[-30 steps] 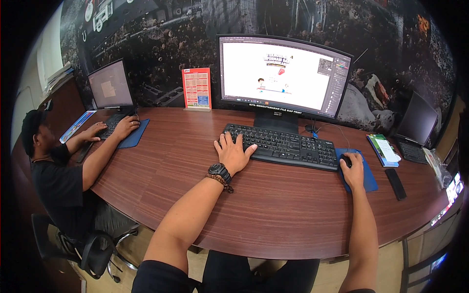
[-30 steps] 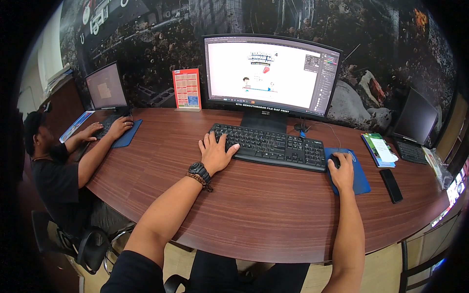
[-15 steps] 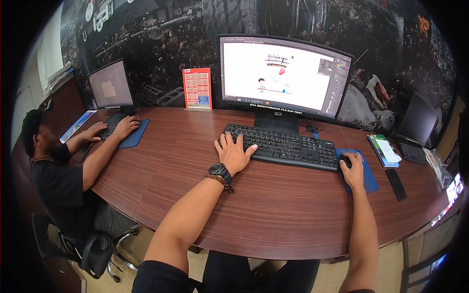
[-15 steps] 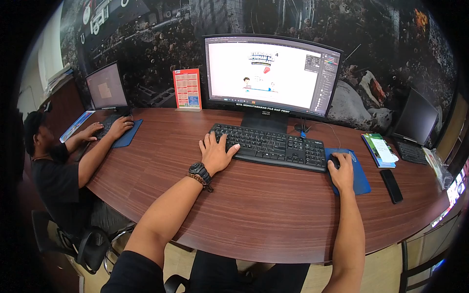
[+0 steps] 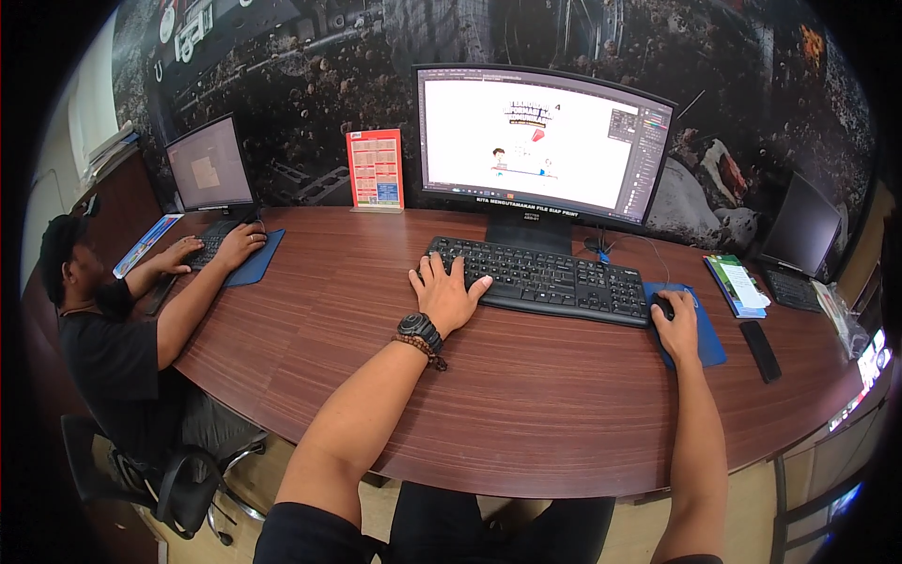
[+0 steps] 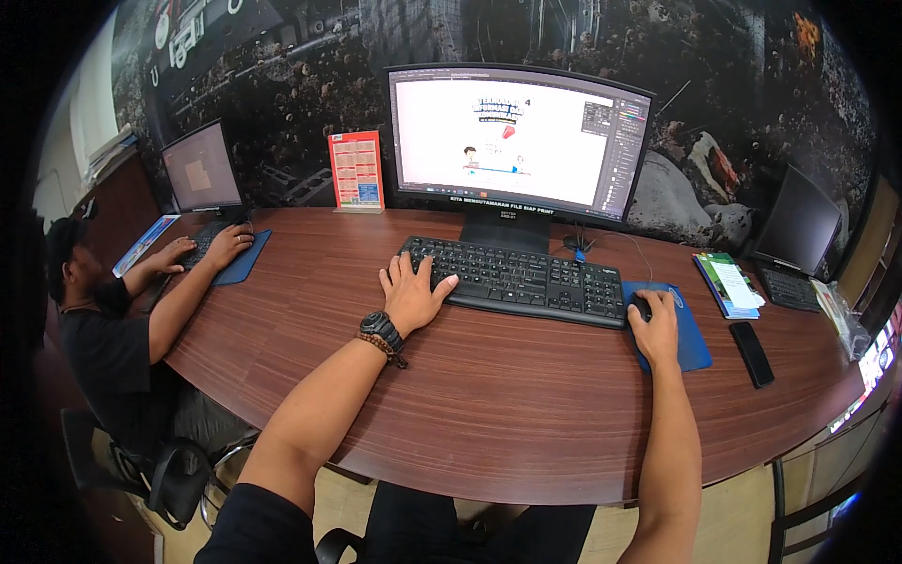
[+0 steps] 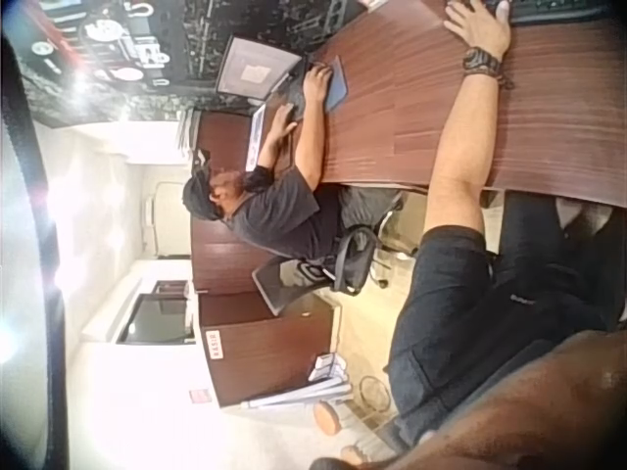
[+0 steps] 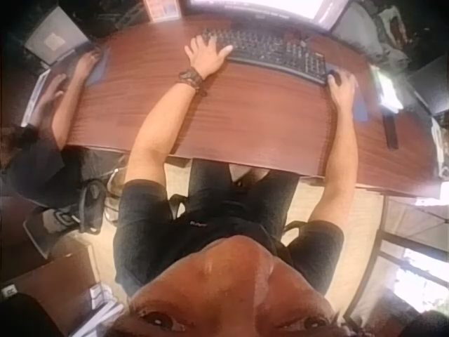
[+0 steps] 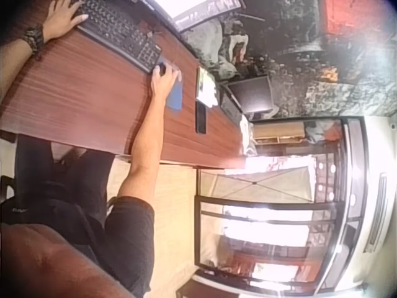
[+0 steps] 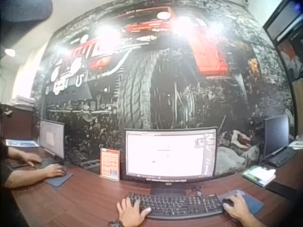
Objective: Browsing and viewing graphic design files and folders on a workstation computer.
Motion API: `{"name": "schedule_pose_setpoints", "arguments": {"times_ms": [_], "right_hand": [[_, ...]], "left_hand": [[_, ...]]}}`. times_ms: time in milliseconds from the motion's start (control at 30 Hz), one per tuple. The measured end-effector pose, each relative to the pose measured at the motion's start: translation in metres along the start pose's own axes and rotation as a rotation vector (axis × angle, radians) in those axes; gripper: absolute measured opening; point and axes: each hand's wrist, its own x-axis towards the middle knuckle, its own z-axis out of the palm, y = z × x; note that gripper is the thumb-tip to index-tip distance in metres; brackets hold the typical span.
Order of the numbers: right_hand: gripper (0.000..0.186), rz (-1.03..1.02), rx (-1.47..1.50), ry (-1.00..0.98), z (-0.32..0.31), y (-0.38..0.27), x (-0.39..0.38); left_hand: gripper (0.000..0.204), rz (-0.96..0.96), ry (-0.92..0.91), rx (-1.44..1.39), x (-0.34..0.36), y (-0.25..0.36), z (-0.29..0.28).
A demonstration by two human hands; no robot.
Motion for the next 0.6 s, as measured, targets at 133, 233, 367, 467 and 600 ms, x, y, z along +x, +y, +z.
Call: {"name": "schedule_pose_setpoints", "arguments": {"times_ms": [133,233,367,467,600], "right_hand": [[0.033,0.006,-0.007,0.006,-0.0003,0.001,0.0005],[0.032,-0.009,0.003,0.002,-0.0013,0.0024,0.001],[0.031,-0.007,0.007,-0.001,-0.003,-0.0009,0.0004],[0.03,-0.008,-0.006,-0.002,-0.0033,-0.0011,-0.0002],[0.031,-0.003,-0.017,-0.011,-0.0038,-0.0032,-0.0009]], "left_hand": [[0.079,-0.001,-0.009,-0.01,0.0006,0.0012,-0.001],[0.079,-0.007,-0.012,-0.005,0.0003,0.0014,-0.0014],[0.079,-0.004,-0.009,-0.007,-0.0001,0.0015,-0.002],[0.078,-0.006,-0.008,-0.002,-0.0002,0.002,-0.0023],[0.077,-0.007,-0.003,0.002,-0.0002,0.0019,-0.0023]]}}
